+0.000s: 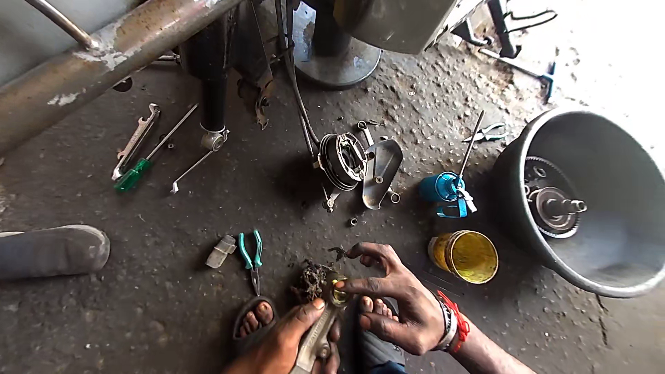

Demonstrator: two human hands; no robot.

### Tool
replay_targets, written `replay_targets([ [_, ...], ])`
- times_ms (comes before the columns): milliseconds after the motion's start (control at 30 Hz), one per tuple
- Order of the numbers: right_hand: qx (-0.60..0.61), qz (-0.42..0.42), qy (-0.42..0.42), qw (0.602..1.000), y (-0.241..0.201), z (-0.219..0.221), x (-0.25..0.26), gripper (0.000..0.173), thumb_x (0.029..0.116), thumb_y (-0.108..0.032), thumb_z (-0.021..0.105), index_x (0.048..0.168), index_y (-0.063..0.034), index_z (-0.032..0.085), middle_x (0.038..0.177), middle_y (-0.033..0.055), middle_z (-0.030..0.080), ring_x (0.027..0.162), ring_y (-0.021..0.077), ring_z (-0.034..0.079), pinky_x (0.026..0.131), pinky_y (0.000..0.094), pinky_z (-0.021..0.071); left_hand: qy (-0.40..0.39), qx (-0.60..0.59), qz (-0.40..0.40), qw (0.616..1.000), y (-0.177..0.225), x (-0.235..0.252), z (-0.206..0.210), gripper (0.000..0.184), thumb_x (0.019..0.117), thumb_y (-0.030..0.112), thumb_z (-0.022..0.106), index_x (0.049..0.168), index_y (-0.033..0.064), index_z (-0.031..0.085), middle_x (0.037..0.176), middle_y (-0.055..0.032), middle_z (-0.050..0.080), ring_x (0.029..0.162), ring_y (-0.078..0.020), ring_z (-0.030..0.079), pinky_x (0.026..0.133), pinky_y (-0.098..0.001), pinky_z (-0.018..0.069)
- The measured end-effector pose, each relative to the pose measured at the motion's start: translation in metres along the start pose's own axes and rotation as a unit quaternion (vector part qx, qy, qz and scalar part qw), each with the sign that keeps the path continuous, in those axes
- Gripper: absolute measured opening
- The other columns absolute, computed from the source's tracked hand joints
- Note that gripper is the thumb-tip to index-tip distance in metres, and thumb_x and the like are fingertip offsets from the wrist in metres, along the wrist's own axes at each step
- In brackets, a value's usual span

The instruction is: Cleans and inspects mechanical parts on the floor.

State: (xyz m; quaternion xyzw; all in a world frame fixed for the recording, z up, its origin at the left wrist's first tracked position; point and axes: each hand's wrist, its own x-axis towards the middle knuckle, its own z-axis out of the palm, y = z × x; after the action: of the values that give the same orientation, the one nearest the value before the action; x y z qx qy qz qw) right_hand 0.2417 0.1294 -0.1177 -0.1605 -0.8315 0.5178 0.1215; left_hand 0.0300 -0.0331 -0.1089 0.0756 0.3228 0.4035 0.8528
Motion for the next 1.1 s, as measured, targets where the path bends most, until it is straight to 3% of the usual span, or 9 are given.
replay_targets([
  [300, 0.013, -0.017, -0.004, 1.000, 0.002, 0.003, -0.007, 0.039, 0.0943, -0.047, 0.058, 0.125, -0.0285, 0.074, 0.142, 0.0119, 0.055, 0.130, 0.0206, 0.048, 0.107, 0.0400, 0.0407, 0.005, -0.020, -0.002, 1.000, -0.003, -0.002, -0.001, 0.057, 0.1088, 0.050, 0.022, 0.102, 0.0106, 0.062, 0.076, -0.0041, 0.065, 0.056, -0.0122, 0.065, 0.045, -0.0259, 0.0552],
  [367, 0.099, 0.010, 0.005, 0.995, 0.000, 0.005, -0.007, 0.040, 0.0943, -0.049, 0.059, 0.119, -0.0219, 0.075, 0.139, 0.0105, 0.054, 0.127, 0.0170, 0.047, 0.106, 0.0354, 0.0407, 0.005, 0.005, -0.006, 1.000, -0.001, -0.002, 0.000, 0.055, 0.1087, 0.048, 0.021, 0.102, 0.0119, 0.062, 0.077, -0.0026, 0.066, 0.055, -0.0107, 0.064, 0.045, -0.0254, 0.0549],
  [433, 0.279, 0.026, 0.018, 0.960, -0.002, 0.010, -0.008, 0.045, 0.0956, -0.053, 0.059, 0.104, -0.0108, 0.073, 0.135, 0.0091, 0.053, 0.125, 0.0141, 0.048, 0.104, 0.0309, 0.0416, 0.001, 0.046, -0.008, 0.999, 0.000, -0.001, 0.001, 0.055, 0.1085, 0.051, 0.023, 0.101, 0.0139, 0.064, 0.077, -0.0008, 0.067, 0.055, -0.0098, 0.064, 0.045, -0.0259, 0.0553],
  [500, 0.381, 0.029, 0.018, 0.924, -0.005, 0.010, -0.010, 0.051, 0.0938, -0.056, 0.059, 0.104, -0.0071, 0.071, 0.135, 0.0091, 0.052, 0.124, 0.0144, 0.048, 0.102, 0.0302, 0.0430, -0.003, 0.056, -0.006, 0.998, 0.000, 0.000, 0.002, 0.056, 0.1085, 0.053, 0.024, 0.101, 0.0142, 0.064, 0.077, -0.0004, 0.067, 0.054, -0.0098, 0.064, 0.045, -0.0261, 0.0555],
  [600, 0.268, 0.015, 0.034, 0.963, -0.010, 0.002, -0.012, 0.055, 0.0956, -0.059, 0.057, 0.117, -0.0105, 0.073, 0.139, 0.0092, 0.051, 0.127, 0.0152, 0.047, 0.106, 0.0317, 0.0418, 0.006, 0.043, 0.000, 0.999, -0.001, 0.001, 0.001, 0.055, 0.1092, 0.049, 0.021, 0.103, 0.0129, 0.063, 0.079, -0.0021, 0.067, 0.054, -0.0105, 0.063, 0.045, -0.0257, 0.0549],
  [800, 0.075, 0.021, 0.007, 0.997, -0.009, -0.009, -0.005, 0.052, 0.0972, -0.063, 0.049, 0.117, -0.0237, 0.075, 0.151, 0.0048, 0.046, 0.137, 0.0171, 0.040, 0.111, 0.0376, 0.0362, -0.007, 0.057, -0.014, 0.998, -0.001, 0.001, -0.001, 0.056, 0.1081, 0.054, 0.024, 0.101, 0.0135, 0.062, 0.076, -0.0016, 0.066, 0.055, -0.0108, 0.063, 0.045, -0.0267, 0.0552],
  [1000, 0.057, -0.001, -0.017, 0.998, 0.005, -0.006, -0.003, 0.050, 0.0980, -0.064, 0.049, 0.123, -0.0297, 0.075, 0.162, 0.0061, 0.037, 0.146, 0.0217, 0.033, 0.116, 0.0458, 0.0317, -0.030, 0.046, -0.009, 0.998, 0.000, -0.002, -0.002, 0.058, 0.1082, 0.055, 0.024, 0.102, 0.0125, 0.063, 0.076, -0.0026, 0.066, 0.055, -0.0112, 0.064, 0.046, -0.0267, 0.0555],
  [1100, 0.095, -0.021, -0.022, 0.995, 0.008, 0.003, -0.004, 0.052, 0.0969, -0.063, 0.052, 0.130, -0.0277, 0.072, 0.163, 0.0091, 0.036, 0.148, 0.0254, 0.031, 0.118, 0.0477, 0.0298, -0.037, 0.029, -0.009, 0.999, 0.002, -0.004, -0.003, 0.057, 0.1079, 0.053, 0.024, 0.102, 0.0120, 0.063, 0.078, -0.0038, 0.066, 0.056, -0.0126, 0.065, 0.046, -0.0279, 0.0565],
])
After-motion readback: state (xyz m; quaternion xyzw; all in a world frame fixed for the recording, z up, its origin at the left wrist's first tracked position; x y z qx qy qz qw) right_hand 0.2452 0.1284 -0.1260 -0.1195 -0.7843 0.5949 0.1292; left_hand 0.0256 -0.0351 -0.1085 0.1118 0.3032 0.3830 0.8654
